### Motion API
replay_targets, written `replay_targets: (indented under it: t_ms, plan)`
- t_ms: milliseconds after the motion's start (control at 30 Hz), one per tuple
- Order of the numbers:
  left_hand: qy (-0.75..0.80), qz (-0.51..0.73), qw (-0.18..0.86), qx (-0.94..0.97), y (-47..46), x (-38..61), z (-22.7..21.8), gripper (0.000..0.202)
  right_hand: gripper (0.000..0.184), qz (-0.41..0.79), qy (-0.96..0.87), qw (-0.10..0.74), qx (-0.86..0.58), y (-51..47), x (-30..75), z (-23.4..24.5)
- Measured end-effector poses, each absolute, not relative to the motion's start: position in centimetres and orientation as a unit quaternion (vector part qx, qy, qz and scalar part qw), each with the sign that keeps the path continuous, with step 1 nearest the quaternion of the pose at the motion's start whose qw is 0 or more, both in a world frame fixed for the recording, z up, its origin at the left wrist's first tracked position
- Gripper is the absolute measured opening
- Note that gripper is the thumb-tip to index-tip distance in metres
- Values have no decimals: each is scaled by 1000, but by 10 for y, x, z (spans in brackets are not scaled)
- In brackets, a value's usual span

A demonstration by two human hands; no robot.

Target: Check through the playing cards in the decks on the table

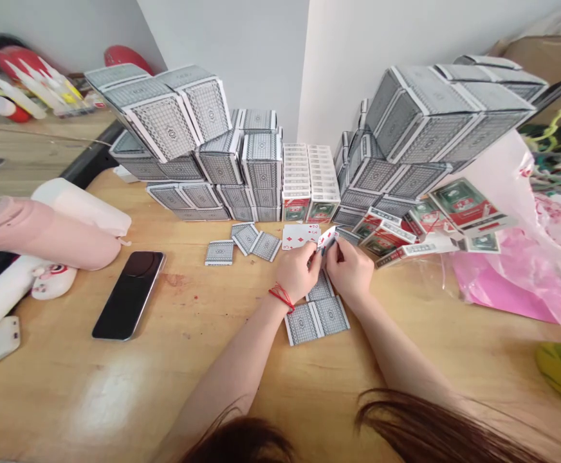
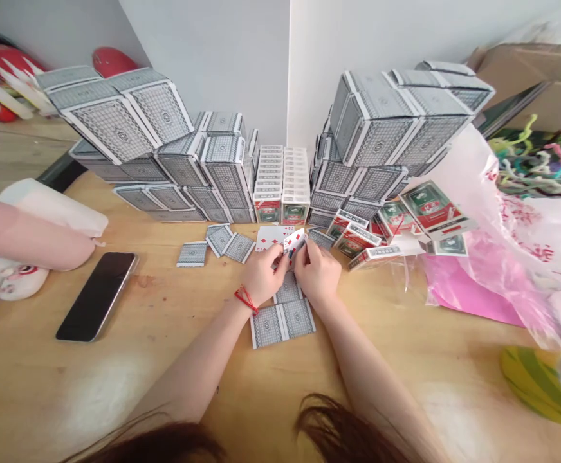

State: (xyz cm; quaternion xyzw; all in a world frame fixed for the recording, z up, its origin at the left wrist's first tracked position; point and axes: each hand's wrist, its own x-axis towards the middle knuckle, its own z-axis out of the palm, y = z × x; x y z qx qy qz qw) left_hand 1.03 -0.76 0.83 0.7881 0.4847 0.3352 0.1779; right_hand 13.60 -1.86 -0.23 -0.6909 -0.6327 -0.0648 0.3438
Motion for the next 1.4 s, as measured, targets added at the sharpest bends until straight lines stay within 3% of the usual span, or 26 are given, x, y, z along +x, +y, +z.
replay_targets:
  t_ms: [100,267,400,567,800,967,1133,1400]
  plan:
    - [483,336,170,790,-9,10,9,19,20,-31,-617,368,-695,-16,138,-2]
    - [496,346,227,763,-9,8,10,19,24,189,-593,450,-641,-10,148,-3]
    - [512,340,252,748,-7,3,11,22,24,243,-584,481,-607,-9,150,-7]
    - [514,318,214,767,-8,3,8,20,21,210,-599,464,-618,-12,146,-8]
    - [497,328,190,780,-12,7,5,16,21,75,-603,403,-684,-17,136,-4]
    - [503,370,246,741,-13,9,8,23,25,209,-534,498,-651,-13,141,-1]
    - [491,403,323,702,-13,10,10,28,40,300,-550,469,-622,-11,145,3]
    - [502,382,296,717,-14,11,6,28,42,130,-583,428,-678,-18,137,5]
